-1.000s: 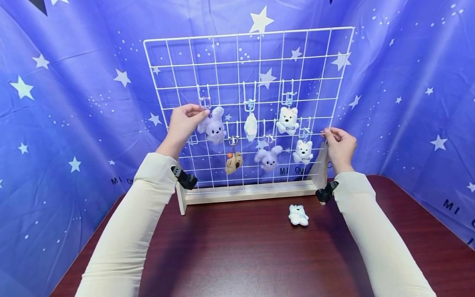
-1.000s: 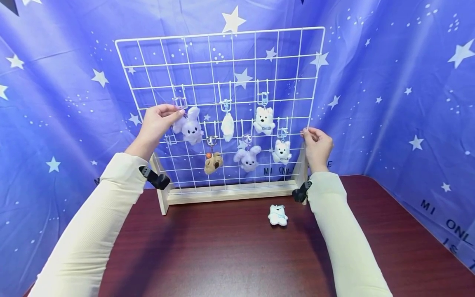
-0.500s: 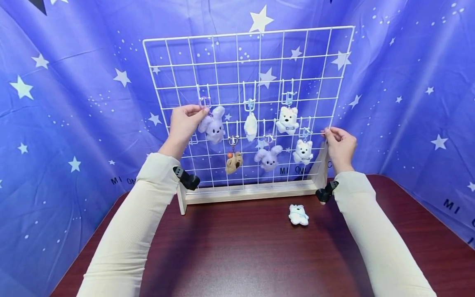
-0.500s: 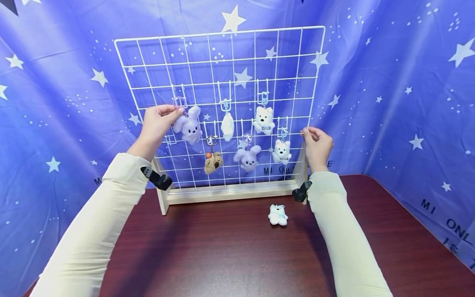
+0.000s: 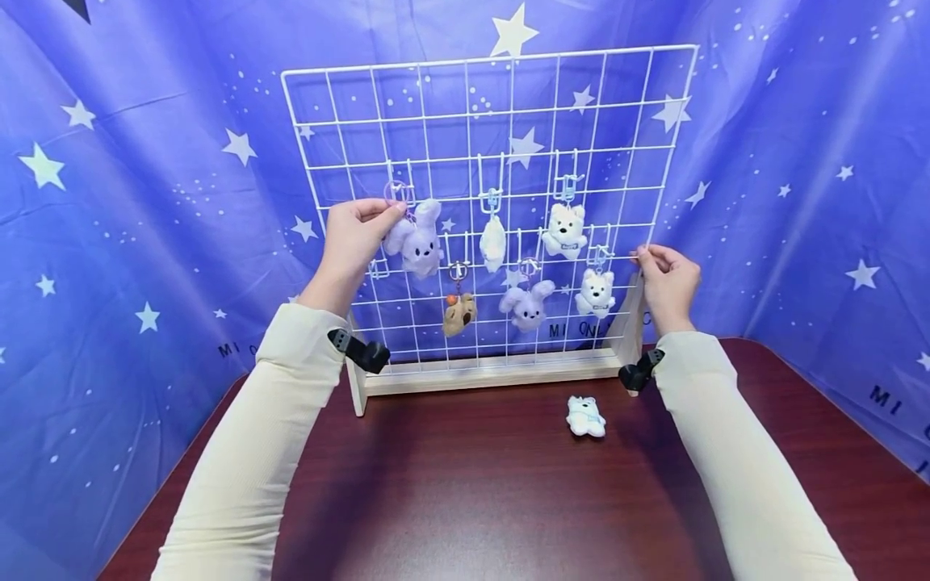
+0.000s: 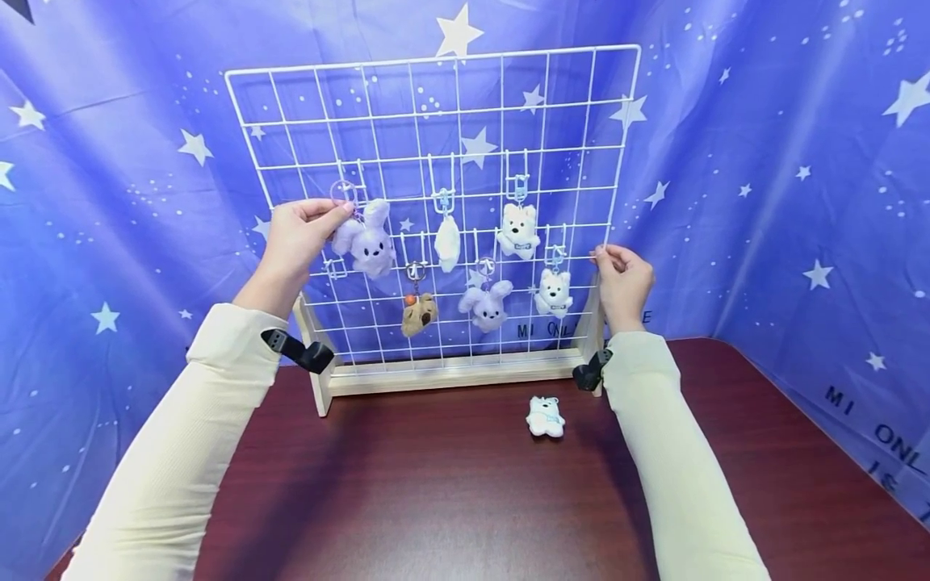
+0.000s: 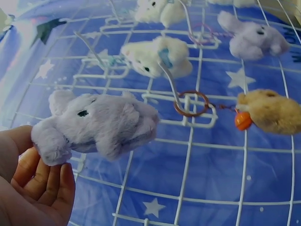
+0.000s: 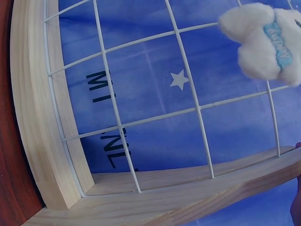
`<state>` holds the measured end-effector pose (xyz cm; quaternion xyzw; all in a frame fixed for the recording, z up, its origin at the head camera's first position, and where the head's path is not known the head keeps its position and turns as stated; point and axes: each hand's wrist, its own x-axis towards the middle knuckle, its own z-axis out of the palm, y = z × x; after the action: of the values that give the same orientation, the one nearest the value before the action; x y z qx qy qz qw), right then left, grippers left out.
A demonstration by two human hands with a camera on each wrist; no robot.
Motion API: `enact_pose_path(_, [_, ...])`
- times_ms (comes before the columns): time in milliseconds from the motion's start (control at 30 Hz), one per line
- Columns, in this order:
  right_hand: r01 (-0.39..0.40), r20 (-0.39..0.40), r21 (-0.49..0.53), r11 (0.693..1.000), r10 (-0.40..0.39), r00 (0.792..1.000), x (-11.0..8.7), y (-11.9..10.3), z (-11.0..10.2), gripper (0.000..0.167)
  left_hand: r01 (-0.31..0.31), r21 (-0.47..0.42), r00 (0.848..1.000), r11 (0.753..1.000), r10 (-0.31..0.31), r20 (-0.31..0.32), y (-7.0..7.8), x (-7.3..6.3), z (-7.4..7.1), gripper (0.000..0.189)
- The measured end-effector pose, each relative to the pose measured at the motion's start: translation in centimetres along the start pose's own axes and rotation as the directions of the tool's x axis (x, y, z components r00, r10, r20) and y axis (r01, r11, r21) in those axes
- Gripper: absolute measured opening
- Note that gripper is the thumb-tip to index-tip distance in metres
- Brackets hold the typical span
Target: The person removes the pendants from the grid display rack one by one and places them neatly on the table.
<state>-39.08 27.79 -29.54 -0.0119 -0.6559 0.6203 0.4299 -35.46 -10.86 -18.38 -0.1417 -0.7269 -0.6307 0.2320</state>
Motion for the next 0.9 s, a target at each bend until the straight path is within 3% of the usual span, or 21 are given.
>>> enact_pose_path(233, [0.011,-0.012,-0.045,0.999,-0.012,1.0,0.1,0.2,-0.4,0.025,-0.004,-0.049,1.0,0.999,0.005,0.027,0.8,-1.1,0.2,0.024])
enact_pose_path(467, [-0.004,0.003,-0.017,1.0,0.004,1.0,0.2,0.1,-0.1,0.025,-0.034,-0.004,0.99,0.999,0.034,0.135,0.3,-3.3,0.6,0.027])
enact_pose_path(633, [0.005,-0.005,-0.012,1.0,-0.005,1.0,0.4,0.3,0.0,0.024,-0.002,0.022,0.972,1.0,-0.003,0.236,-1.1,-5.1,1.5,0.025])
enact_pose_path(900, [0.007,-0.002,-0.017,1.0,-0.007,1.0,0.2,0.4,-0.1,0.025,0.06,0.001,0.928,0.998,-0.056,0.368,-4.3,-8.1,3.5,0.019])
